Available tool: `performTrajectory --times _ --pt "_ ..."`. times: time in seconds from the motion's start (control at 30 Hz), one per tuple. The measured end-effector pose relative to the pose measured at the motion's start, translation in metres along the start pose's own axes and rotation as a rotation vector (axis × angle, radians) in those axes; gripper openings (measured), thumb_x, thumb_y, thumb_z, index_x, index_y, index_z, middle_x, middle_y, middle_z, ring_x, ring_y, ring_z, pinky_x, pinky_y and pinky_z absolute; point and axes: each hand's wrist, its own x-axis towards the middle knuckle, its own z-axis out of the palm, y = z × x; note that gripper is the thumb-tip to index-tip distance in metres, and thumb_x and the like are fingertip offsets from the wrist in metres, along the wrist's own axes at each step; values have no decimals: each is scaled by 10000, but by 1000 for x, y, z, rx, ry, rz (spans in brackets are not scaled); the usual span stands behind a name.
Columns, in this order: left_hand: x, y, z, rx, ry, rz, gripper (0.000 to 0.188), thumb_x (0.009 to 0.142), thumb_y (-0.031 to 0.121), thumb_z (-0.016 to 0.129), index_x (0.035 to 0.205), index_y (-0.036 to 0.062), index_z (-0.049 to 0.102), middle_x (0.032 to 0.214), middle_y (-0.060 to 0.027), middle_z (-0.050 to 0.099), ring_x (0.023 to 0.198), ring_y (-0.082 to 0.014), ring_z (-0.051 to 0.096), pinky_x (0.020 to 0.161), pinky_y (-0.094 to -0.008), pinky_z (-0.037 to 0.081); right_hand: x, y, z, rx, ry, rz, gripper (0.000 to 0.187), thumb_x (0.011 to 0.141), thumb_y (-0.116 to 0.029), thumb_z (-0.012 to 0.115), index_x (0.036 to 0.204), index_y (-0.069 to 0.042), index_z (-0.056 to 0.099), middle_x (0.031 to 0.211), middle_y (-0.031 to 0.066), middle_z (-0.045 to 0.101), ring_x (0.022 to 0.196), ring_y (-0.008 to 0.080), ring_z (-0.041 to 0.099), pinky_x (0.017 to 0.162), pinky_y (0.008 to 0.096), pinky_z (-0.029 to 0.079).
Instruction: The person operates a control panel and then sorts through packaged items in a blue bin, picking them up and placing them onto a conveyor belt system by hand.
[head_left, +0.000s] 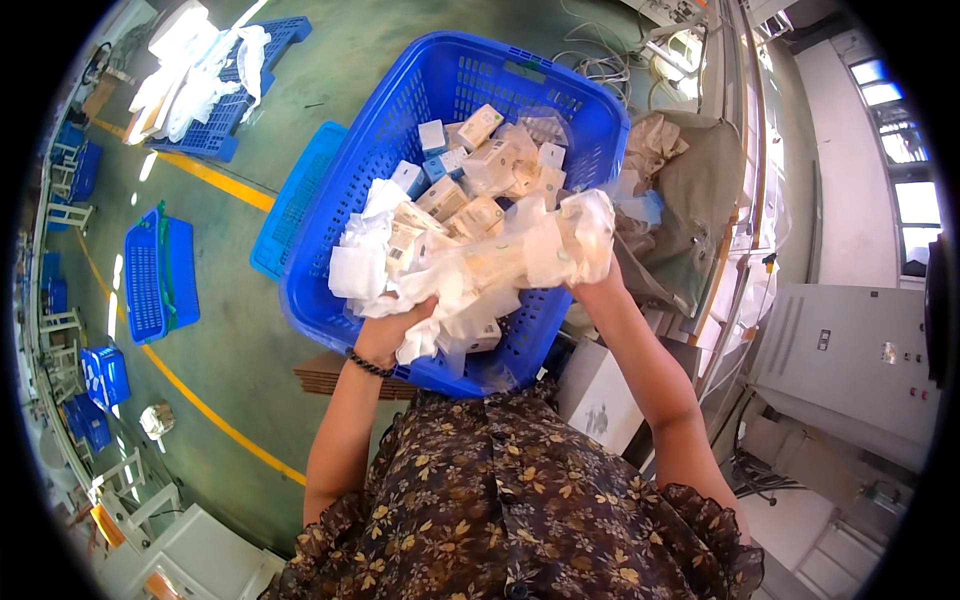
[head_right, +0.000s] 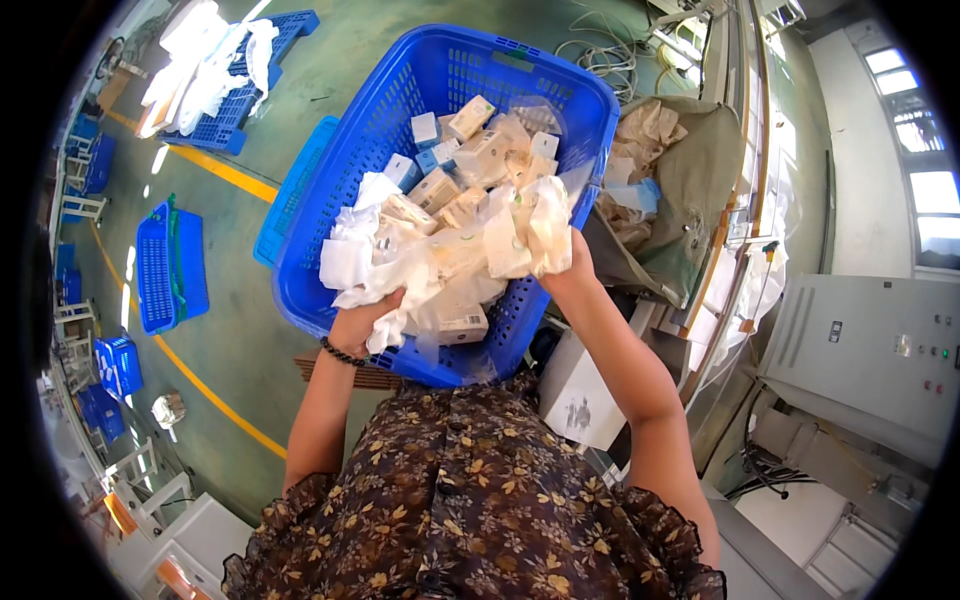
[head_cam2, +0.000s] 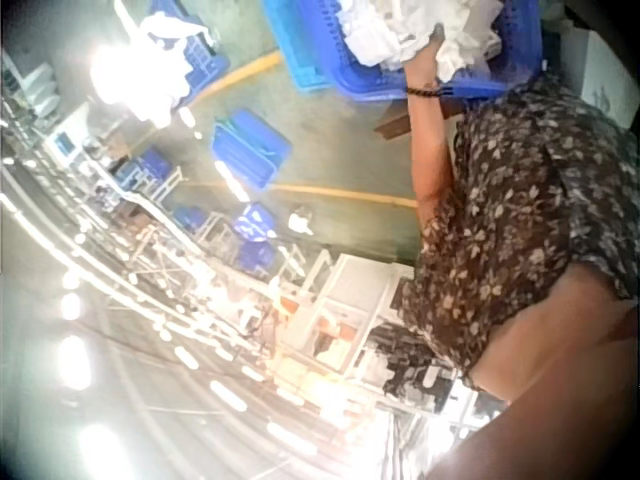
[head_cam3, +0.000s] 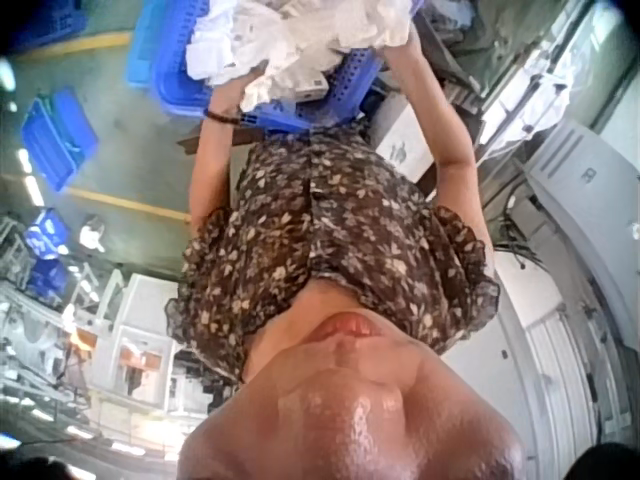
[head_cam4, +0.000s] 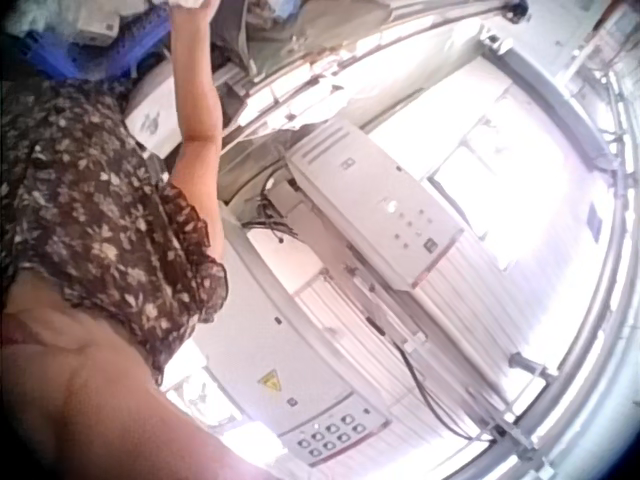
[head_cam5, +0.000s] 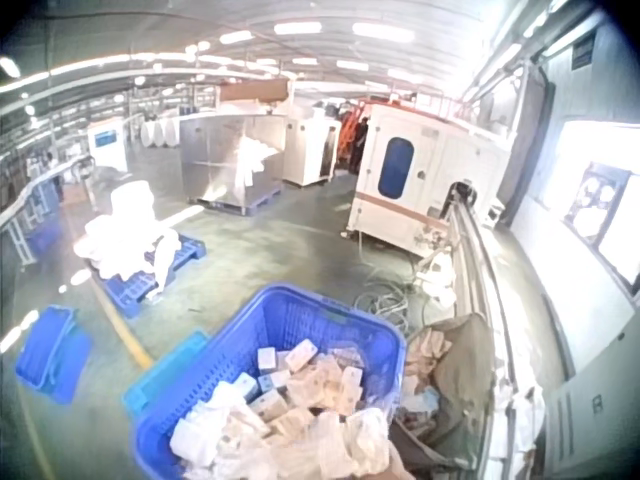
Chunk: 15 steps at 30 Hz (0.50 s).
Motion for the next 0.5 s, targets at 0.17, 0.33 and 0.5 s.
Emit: performTrajectory --times 0.17,0.33,0.5 --pt "-20 22 -25 -138 -106 -236 351 856 17 663 1194 30 570 969 -69 664 778 -133 646 620 -278 533 75 -70 -67 -163 -37 -227 390 1000 -320 348 1319 -134 474 1299 95 536 1187 303 527 1007 483 443" --pt "-37 -8 -94 -447 126 -65 261 909 132 510 1119 -11 565 980 -132 659 751 -207 646 589 -307 531 37 -167 13 -287 -73 -858 472 995 -380 417 1306 -27 464 1221 109 569 1095 261 594 928 444 520" --pt "-57 10 -64 -497 251 -98 287 939 315 534 1012 42 586 971 -143 647 850 -263 659 694 -391 564 31 -281 75 -1448 636 -1860 225 921 -132 479 1072 2 578 1046 103 625 950 246 631 795 391 545"
